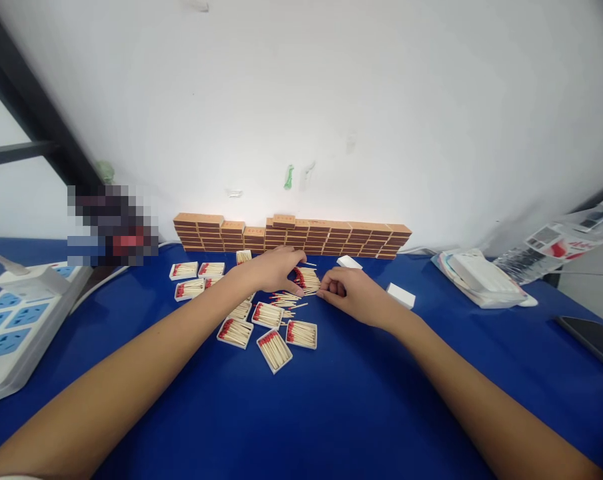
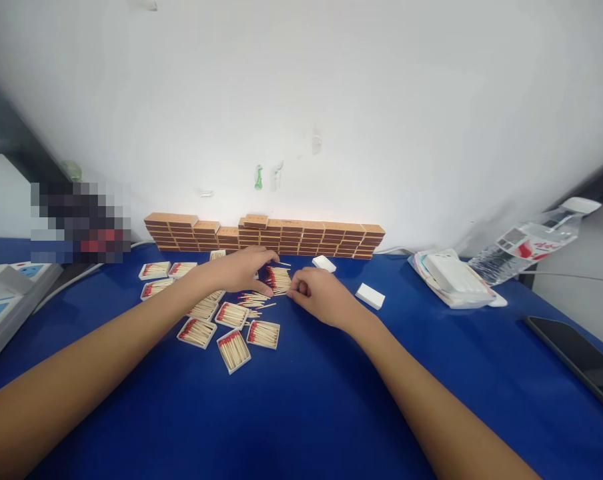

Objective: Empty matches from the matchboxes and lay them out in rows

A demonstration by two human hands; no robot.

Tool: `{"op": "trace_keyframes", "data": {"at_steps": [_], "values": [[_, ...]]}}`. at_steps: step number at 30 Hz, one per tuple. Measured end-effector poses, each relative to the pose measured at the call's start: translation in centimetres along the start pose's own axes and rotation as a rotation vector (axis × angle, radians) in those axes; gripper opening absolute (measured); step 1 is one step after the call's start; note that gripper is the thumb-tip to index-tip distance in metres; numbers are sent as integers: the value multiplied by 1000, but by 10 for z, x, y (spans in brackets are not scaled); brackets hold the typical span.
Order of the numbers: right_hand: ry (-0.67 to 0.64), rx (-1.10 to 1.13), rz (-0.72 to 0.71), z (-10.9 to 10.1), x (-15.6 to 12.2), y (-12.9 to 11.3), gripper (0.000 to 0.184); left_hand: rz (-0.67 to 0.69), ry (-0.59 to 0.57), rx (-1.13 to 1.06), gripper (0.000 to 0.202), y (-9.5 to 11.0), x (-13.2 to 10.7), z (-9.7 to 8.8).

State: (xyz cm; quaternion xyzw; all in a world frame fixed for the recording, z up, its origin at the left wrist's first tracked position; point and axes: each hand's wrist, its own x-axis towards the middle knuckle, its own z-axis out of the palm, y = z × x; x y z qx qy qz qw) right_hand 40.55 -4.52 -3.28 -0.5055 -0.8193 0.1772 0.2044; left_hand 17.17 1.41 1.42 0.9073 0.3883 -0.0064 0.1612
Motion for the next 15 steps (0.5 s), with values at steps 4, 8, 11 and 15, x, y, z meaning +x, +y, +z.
{"op": "trace_keyframes", "data": {"at_steps": [4,8,11,15], "values": [[35,-38,16,3,1,0,15,11,16,11,66,-1,1,2],[78,-68,-10,8,1,-1,12,16,32,13,60,0,3,3],[102,-62,-31,11,1,-1,10,26,30,8,58,1,3,3],[182,-90,-143,13,5,1,26,30,25,-18,63,1,3,2]]}}
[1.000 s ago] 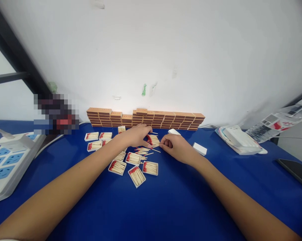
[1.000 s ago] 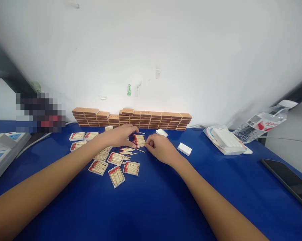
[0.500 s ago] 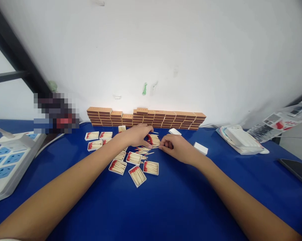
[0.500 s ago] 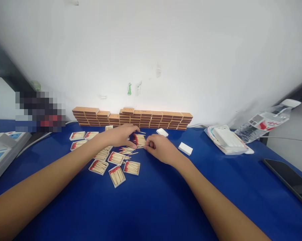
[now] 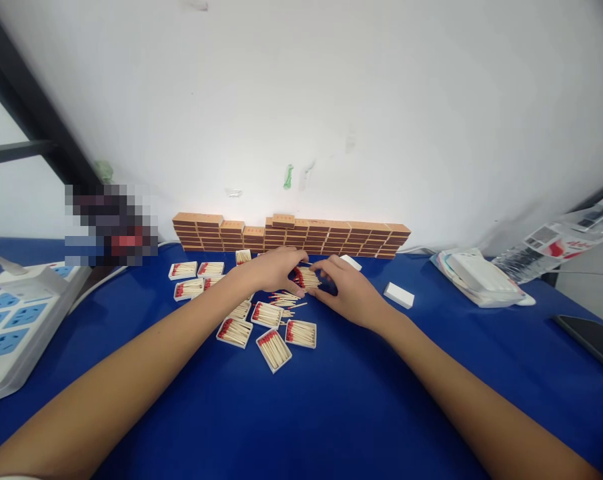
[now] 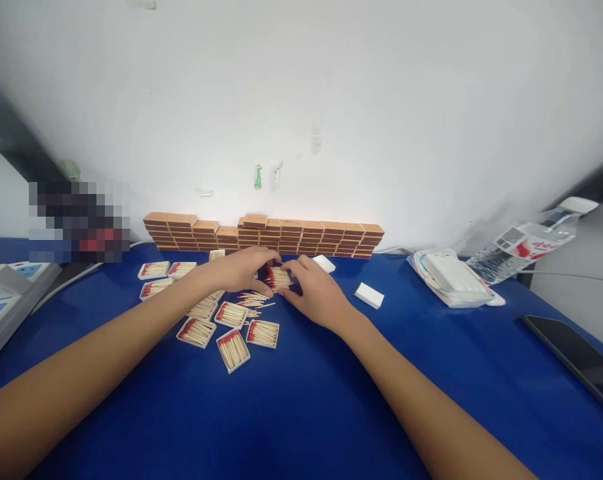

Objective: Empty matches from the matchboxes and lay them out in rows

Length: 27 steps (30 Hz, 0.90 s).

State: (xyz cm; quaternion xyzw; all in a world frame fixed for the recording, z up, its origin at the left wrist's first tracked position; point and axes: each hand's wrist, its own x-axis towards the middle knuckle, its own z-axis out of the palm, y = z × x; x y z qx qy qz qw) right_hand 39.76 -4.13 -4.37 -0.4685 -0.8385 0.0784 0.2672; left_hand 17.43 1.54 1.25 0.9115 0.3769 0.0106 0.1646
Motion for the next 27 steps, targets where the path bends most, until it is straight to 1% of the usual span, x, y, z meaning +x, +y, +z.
{"op": "trace_keyframes", "data": {"at_steps": [2,4,6,10,19,27], "values": [[18,-12,-64,1,3,3,32,-6,-8,-12,63,0,0,-1],[11,-13,-89,3,6,6,29,-13,-14,-20,61,2,-1,-2],[5,-11,-86,5,8,9,24,-11,-9,-22,57,4,-1,-2],[2,-5,-81,6,9,10,27,13,1,-27,47,6,0,0],[-29,11,-95,6,6,7,26,9,6,-47,51,6,0,2],[-40,35,-101,2,5,8,29,34,4,-55,43,5,1,3]]}}
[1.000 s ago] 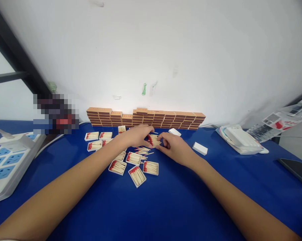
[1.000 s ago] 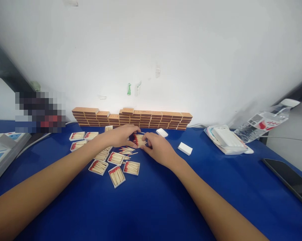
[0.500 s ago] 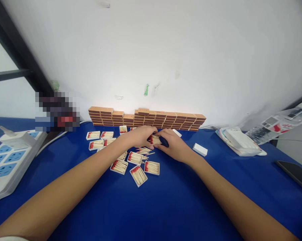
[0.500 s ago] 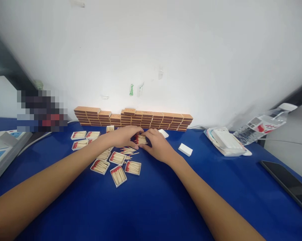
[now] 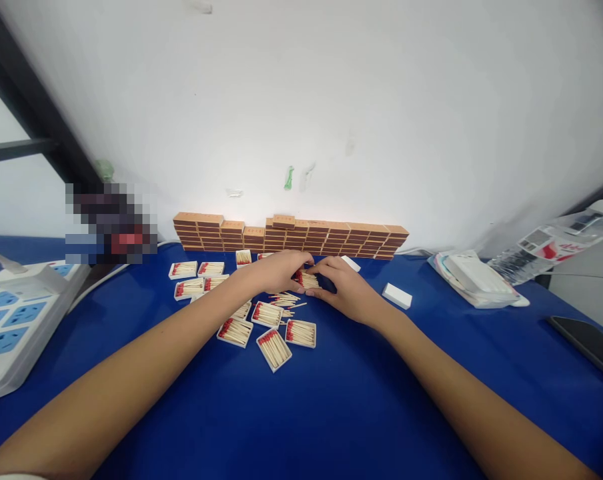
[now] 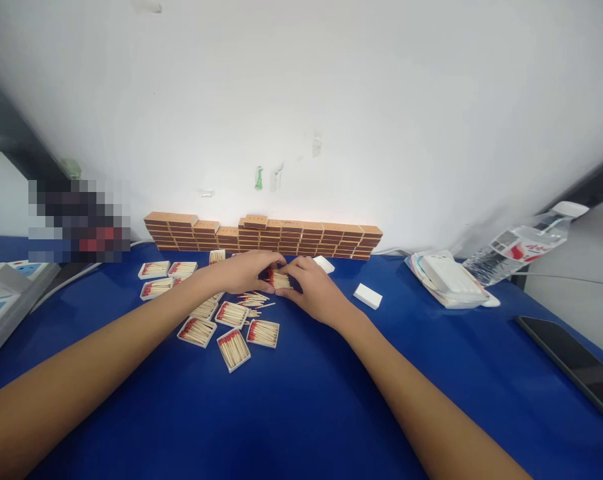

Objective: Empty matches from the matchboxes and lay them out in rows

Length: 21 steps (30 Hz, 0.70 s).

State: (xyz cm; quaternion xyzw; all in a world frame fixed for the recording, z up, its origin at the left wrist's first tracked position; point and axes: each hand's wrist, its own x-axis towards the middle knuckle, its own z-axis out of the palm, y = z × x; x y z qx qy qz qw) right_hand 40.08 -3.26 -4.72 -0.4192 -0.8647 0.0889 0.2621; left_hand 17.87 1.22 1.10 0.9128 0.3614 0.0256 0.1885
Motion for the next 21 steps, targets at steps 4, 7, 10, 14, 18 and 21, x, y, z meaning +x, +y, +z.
{"op": "trace_keyframes", "data": {"at_steps": [4,7,10,14,18,21], "values": [[20,11,16,1,1,-1,25,18,5,-1,36,0,0,0],[36,20,29,2,2,-2,22,33,8,5,28,2,0,-1],[44,27,19,2,2,-3,21,38,10,9,26,3,-1,-2],[47,55,5,2,3,-2,22,26,20,20,25,4,-1,-1],[111,56,26,0,5,3,15,10,31,29,25,5,-2,0],[131,-4,75,-1,7,13,15,2,33,28,37,6,-3,0]]}}
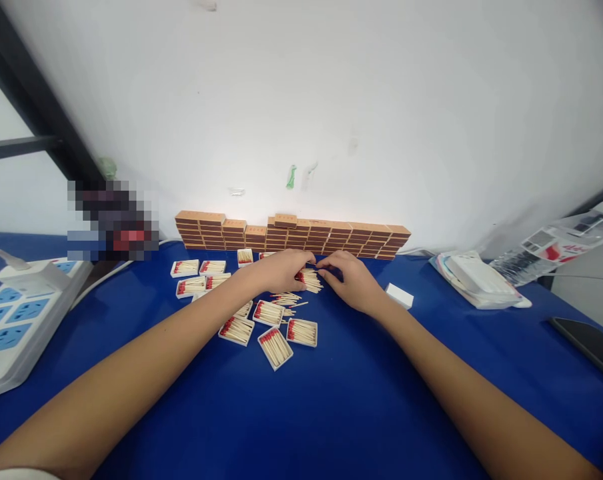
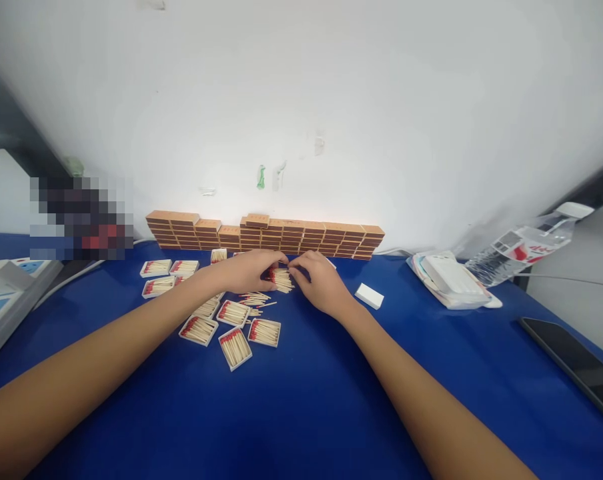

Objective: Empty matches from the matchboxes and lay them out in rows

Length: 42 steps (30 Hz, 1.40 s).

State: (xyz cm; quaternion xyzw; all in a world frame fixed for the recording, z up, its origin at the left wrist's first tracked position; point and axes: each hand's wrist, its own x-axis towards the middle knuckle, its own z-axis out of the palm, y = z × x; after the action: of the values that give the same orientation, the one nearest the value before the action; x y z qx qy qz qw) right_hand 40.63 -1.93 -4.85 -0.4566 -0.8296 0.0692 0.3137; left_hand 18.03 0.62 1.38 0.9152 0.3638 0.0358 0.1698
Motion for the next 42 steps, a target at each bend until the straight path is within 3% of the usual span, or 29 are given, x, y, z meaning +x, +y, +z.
{"op": "trace_keyframes", "data": {"at_steps": [6,12,18,23,32,36,39,42], "values": [[-79,-78,88,2,10,15,5,0,-14,16,43,1,0,-2],[-124,-151,80,3,10,18,12,-7,-9,44,45,1,1,0],[-121,-239,37,-17,3,18,16,-2,-26,57,27,0,3,1],[-130,-235,3,-27,-1,8,16,8,-22,51,25,0,3,1],[-157,-250,-29,-2,3,-21,15,35,-20,69,12,-3,4,1],[-110,-162,1,-9,0,-21,15,39,-19,56,15,-4,5,2],[-115,-72,21,-16,-4,-20,3,39,-19,49,18,-5,4,2],[-170,-38,8,-16,-8,-22,13,38,-19,46,21,-4,4,1]]}}
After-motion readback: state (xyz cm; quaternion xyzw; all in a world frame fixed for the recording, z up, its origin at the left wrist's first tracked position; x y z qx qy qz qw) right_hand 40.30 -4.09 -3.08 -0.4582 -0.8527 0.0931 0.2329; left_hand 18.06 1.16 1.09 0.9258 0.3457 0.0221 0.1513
